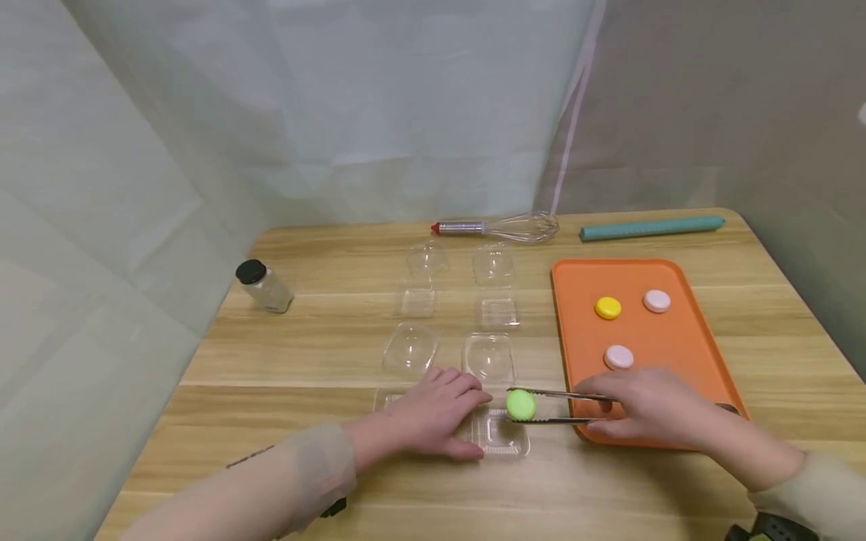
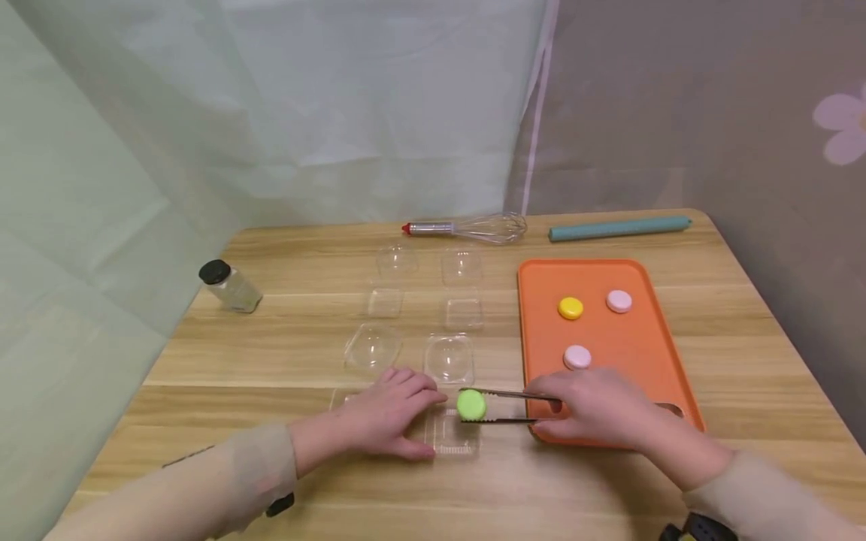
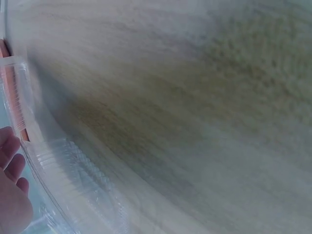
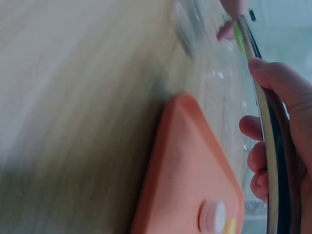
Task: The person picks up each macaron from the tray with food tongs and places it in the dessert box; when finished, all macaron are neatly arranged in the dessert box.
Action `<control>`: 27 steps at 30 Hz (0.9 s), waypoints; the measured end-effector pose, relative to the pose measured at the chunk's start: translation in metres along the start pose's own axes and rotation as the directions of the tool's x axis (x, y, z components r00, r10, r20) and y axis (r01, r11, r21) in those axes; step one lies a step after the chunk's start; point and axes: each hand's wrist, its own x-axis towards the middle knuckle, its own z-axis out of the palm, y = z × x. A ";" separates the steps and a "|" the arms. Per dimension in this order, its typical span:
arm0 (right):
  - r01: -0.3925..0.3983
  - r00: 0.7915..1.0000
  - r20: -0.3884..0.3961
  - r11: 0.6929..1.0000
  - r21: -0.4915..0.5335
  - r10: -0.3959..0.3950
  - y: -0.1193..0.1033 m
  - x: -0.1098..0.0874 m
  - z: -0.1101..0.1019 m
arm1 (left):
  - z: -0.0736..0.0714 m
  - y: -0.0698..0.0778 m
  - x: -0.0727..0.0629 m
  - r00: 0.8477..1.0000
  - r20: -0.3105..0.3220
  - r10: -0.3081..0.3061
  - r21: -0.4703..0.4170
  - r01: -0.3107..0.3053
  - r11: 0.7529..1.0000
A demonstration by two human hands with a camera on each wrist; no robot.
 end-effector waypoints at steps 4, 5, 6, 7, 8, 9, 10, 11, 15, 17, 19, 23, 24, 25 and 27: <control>0.005 1.000 0.026 1.000 0.000 -0.005 -0.007 0.005 0.004 | -0.001 0.001 0.000 1.000 -0.008 -0.003 0.001 0.003 1.000; 0.005 0.999 0.038 1.000 0.006 -0.006 -0.009 0.006 0.005 | -0.001 0.001 0.000 1.000 -0.008 -0.003 0.001 0.003 1.000; 0.006 0.999 0.050 1.000 0.010 -0.006 -0.010 0.007 0.005 | -0.001 0.001 0.000 1.000 -0.006 -0.005 0.000 0.005 1.000; 0.010 0.998 0.055 1.000 0.010 -0.010 -0.011 0.008 0.006 | -0.001 0.001 0.000 1.000 -0.004 -0.006 -0.001 0.006 1.000; 0.014 0.998 0.060 1.000 0.008 -0.014 -0.011 0.009 0.006 | -0.002 0.001 0.000 1.000 -0.004 -0.005 -0.002 0.005 1.000; 0.016 0.998 0.066 1.000 0.006 -0.017 -0.012 0.010 0.007 | -0.002 0.002 0.000 1.000 -0.003 -0.004 0.000 0.004 1.000; 0.022 0.997 0.068 1.000 0.003 -0.022 -0.012 0.011 0.007 | -0.002 0.002 0.001 1.000 -0.001 -0.003 0.002 0.003 1.000; 0.026 0.997 0.068 1.000 -0.003 -0.026 -0.012 0.012 0.007 | -0.002 0.003 0.001 1.000 0.002 -0.001 0.005 0.001 1.000; 0.028 0.997 0.078 0.999 -0.027 -0.025 -0.013 0.014 0.010 | -0.003 0.005 0.004 1.000 0.012 0.004 0.025 -0.004 1.000; 0.027 0.996 0.084 0.999 -0.040 -0.023 -0.013 0.014 0.011 | -0.004 0.006 0.004 1.000 0.018 0.003 0.031 -0.003 1.000; 0.028 0.995 0.095 0.999 -0.046 -0.023 -0.014 0.015 0.011 | -0.004 0.006 0.004 1.000 0.021 -0.001 0.031 0.000 1.000; 0.027 0.992 0.121 0.998 -0.055 -0.020 -0.015 0.018 0.011 | -0.003 0.005 0.004 1.000 0.023 -0.008 0.016 0.008 1.000; 0.026 0.992 0.127 0.998 -0.057 -0.019 -0.015 0.018 0.010 | -0.003 0.005 0.004 1.000 0.023 -0.010 0.011 0.010 1.000; 0.025 0.991 0.133 0.998 -0.062 -0.017 -0.016 0.019 0.010 | -0.003 0.005 0.004 1.000 0.022 -0.010 0.007 0.010 1.000; 0.029 0.990 0.138 0.997 -0.077 -0.018 -0.017 0.020 0.009 | -0.003 0.004 0.004 1.000 0.021 -0.012 0.003 0.012 1.000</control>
